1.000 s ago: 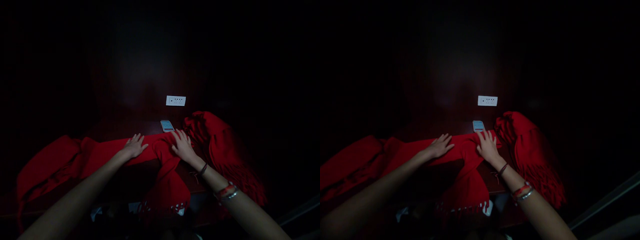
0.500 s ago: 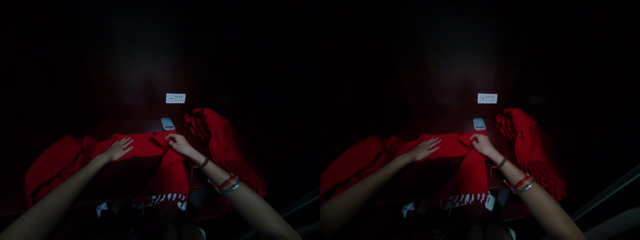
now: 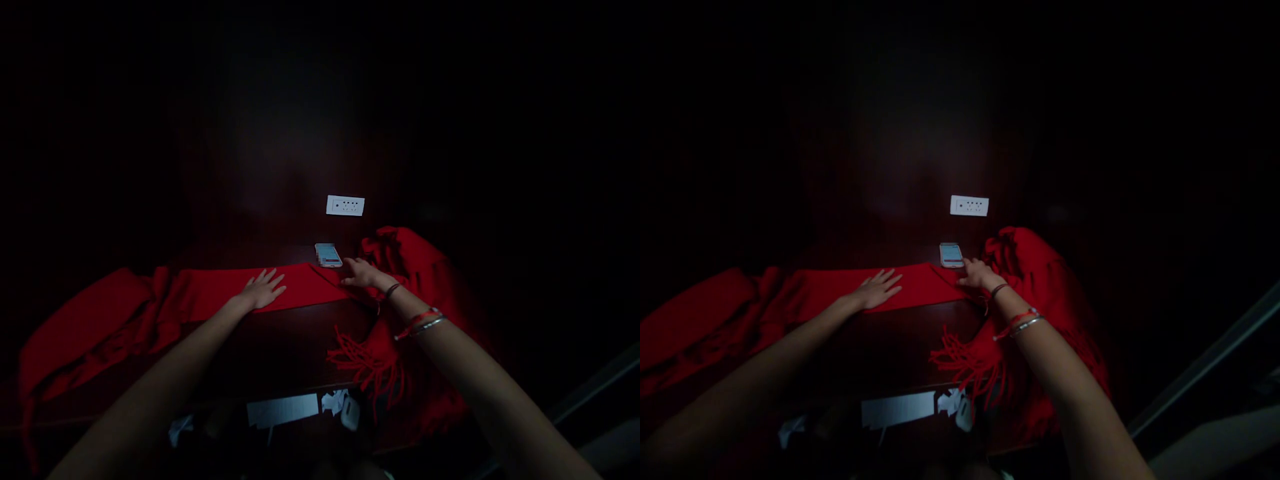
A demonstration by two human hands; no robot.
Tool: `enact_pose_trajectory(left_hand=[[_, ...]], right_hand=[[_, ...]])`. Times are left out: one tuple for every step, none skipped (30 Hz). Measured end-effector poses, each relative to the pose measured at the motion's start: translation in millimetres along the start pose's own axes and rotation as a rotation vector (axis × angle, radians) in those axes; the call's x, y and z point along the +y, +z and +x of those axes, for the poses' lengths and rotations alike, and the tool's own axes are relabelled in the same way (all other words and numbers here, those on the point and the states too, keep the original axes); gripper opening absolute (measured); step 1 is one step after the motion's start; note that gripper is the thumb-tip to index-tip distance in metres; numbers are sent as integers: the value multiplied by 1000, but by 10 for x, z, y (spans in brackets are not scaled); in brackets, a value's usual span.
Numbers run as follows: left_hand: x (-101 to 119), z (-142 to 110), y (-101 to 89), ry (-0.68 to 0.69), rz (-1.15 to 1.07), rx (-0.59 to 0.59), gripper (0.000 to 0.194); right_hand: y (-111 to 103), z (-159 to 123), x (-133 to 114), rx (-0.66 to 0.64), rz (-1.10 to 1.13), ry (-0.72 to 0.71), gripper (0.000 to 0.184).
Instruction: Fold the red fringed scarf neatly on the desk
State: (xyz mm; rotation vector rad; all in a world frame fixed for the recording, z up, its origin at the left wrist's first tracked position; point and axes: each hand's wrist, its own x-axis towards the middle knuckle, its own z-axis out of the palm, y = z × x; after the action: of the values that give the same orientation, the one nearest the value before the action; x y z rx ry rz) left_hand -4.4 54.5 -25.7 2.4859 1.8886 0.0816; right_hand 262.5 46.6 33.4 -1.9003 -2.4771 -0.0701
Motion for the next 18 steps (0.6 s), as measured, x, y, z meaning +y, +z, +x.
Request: enact_pose_trajectory(left_hand=[[-69, -3, 55, 5, -10, -37, 57], [-172, -27, 94, 22, -17, -67, 57], [-293, -68, 113, 45, -23, -83, 57], [-418, -120, 112, 67, -24, -93, 57], [-531, -177, 94, 82, -22, -99, 56], [-621, -230, 63, 88, -15, -103, 56], [-679, -269, 25, 83, 1, -109, 57], [-700, -289, -13, 72, 28, -113, 59], [-686, -287, -44, 57, 63, -107, 60], [-639, -262, -62, 43, 96, -80, 61], [-569, -219, -64, 28, 114, -42, 61], [-484, -166, -50, 13, 114, 0, 62], [-398, -110, -22, -6, 84, 38, 62], [-324, -59, 13, -27, 44, 43, 63], [-272, -19, 49, -44, 5, 31, 64], [-251, 6, 81, -54, -24, 1, 64], [-263, 15, 106, -51, -39, -30, 65], [-308, 7, 123, -35, -45, -50, 64]], right_hand=[[49, 67, -20, -68, 1, -32, 68], [95, 109, -30, -103, -11, -55, 65], [137, 126, -40, -96, -35, -74, 60], [174, 121, -58, -56, -61, -96, 54], [203, 98, -88, 5, -77, -125, 48], [225, 62, -134, 59, -80, -161, 43], [240, 19, -194, 85, -74, -200, 40], [249, -26, -262, 75, -70, -235, 39], [253, -66, -333, 39, -79, -257, 38], [254, -98, -398, -4, -108, -258, 35], [253, -117, -447, -37, -153, -249, 31], [249, -123, -475, -53, -202, -234, 27], [240, -117, -476, -49, -240, -217, 24], [224, -101, -449, -30, -262, -192, 24], [198, -80, -393, -1, -269, -154, 25], [159, -55, -312, 40, -267, -100, 25], [107, -32, -214, 87, -261, -32, 26], [42, -13, -105, 132, -254, 38, 27]])
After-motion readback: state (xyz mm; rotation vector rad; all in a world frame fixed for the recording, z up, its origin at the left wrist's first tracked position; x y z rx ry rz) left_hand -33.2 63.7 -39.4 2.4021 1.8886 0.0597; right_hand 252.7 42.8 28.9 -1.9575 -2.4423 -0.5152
